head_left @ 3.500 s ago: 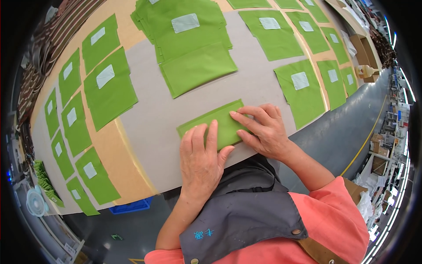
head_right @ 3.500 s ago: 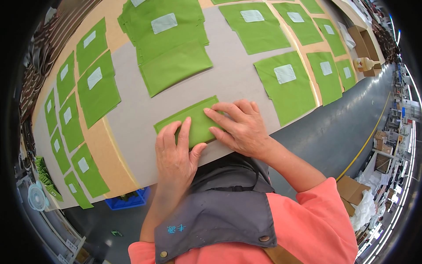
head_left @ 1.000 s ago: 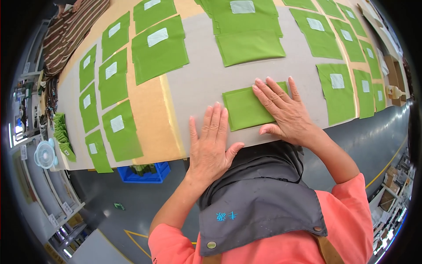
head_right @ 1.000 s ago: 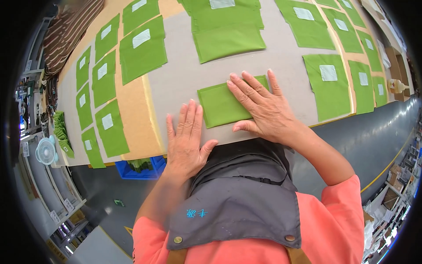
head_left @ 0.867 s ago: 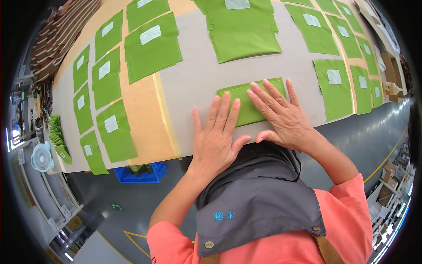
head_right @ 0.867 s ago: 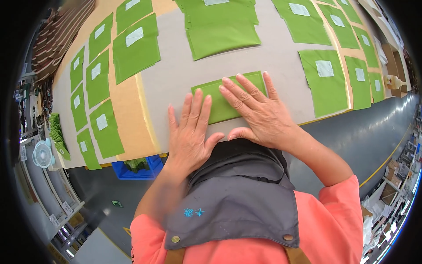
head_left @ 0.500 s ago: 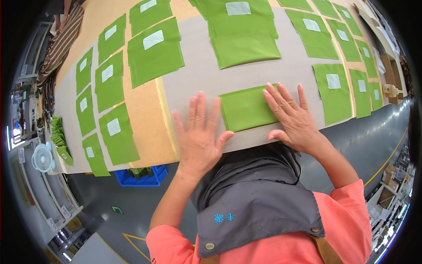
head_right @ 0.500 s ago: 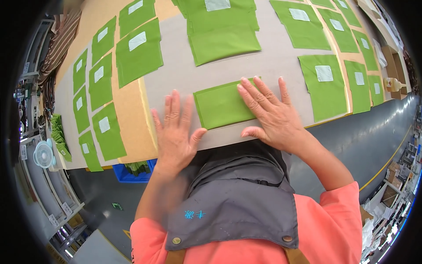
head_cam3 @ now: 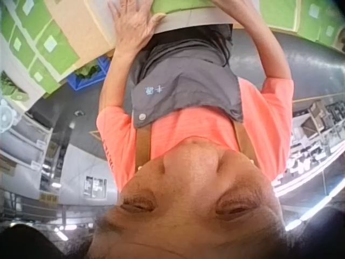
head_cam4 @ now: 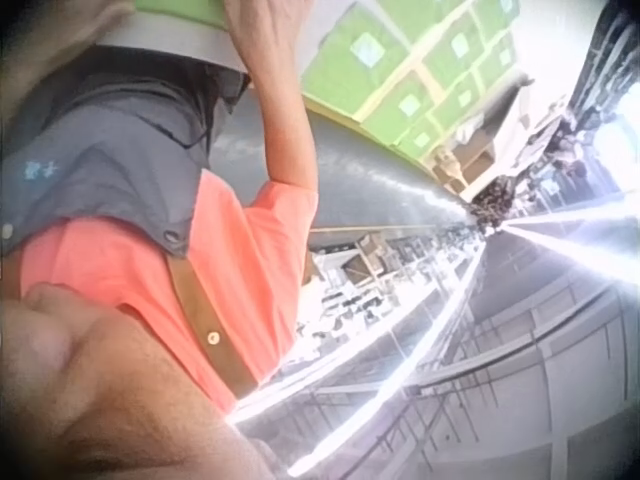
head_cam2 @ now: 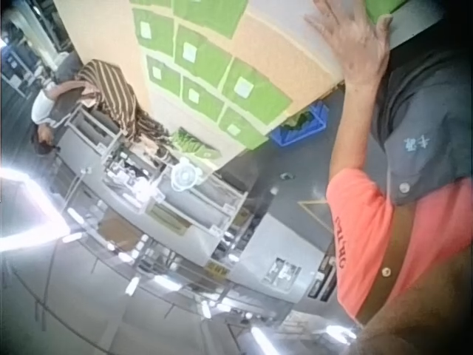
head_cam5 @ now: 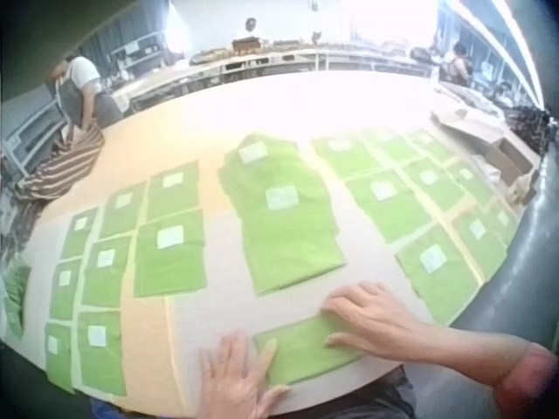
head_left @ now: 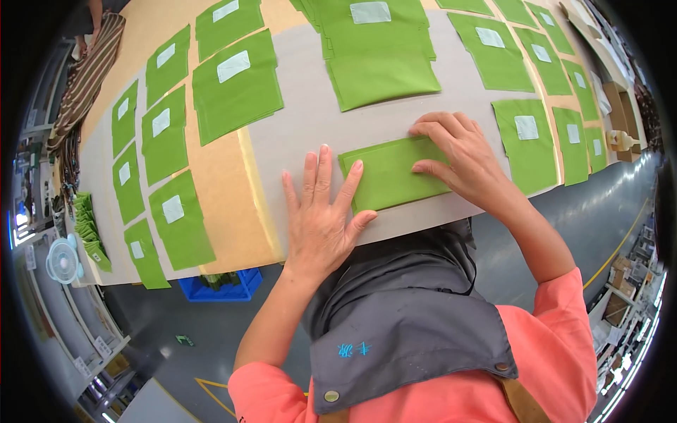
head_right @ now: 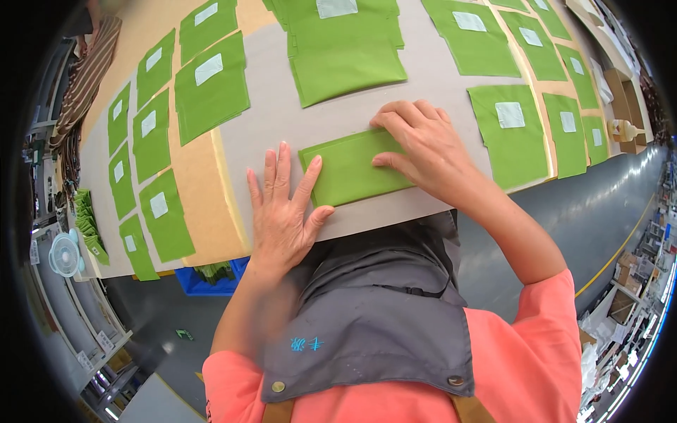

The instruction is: Applying glue to green fabric pieces and folding them on a work table.

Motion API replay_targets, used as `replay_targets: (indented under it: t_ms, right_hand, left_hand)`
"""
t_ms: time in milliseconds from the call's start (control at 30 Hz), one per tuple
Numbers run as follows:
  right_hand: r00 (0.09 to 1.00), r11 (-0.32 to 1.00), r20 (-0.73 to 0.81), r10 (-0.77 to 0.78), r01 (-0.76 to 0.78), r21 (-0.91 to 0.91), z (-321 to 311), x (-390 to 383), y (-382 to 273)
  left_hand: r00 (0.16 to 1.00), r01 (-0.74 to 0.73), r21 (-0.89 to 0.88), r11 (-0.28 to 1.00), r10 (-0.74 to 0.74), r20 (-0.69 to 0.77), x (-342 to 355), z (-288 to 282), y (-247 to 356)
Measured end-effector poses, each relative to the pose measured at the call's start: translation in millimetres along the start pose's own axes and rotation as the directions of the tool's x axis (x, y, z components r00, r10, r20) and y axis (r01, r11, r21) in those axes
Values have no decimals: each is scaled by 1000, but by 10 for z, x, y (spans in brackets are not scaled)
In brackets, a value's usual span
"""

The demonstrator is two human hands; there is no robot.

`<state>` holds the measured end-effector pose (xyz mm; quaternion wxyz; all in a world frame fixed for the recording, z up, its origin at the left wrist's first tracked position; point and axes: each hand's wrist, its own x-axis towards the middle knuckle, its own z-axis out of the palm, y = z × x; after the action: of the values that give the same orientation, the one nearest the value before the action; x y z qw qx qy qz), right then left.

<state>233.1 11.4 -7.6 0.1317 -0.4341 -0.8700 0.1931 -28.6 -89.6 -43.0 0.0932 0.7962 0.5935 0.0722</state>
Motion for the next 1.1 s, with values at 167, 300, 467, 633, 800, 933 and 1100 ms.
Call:
replay_targets:
  t_ms: [167, 300, 467, 633, 800, 933, 1100]
  right_hand:
    - [962, 984, 238, 131, -155, 83, -116, 178, 90]
    - [980, 955, 154, 122, -159, 252, -128, 280, 150]
    - [938, 730, 148, 313, -338, 594, -330, 869, 560]
    - [889, 999, -455, -42, 25, -42, -123, 1416, 380]
    - [919, 940, -226, -323, 340, 37, 372, 1993, -381]
    - [915, 916, 41, -401, 398, 58, 630, 2108, -767]
    - [891, 894, 154, -428, 442, -71, 834, 2260, -964]
  left_hand:
    - [980, 8, -339, 941, -74, -183, -44, 5, -51]
    - [927, 34, -521, 853, -222, -302, -88, 36, -69]
    - [927, 32, -472, 881, -202, -315, -82, 67, -98]
    - [932, 43, -441, 897, -195, -305, -66, 41, -67]
    - [930, 69, -428, 901, -213, -299, -86, 35, -62]
    - [891, -3, -557, 830, -251, -379, -125, 31, -114]
    - [838, 111, -479, 871, -341, -425, -69, -234, -541]
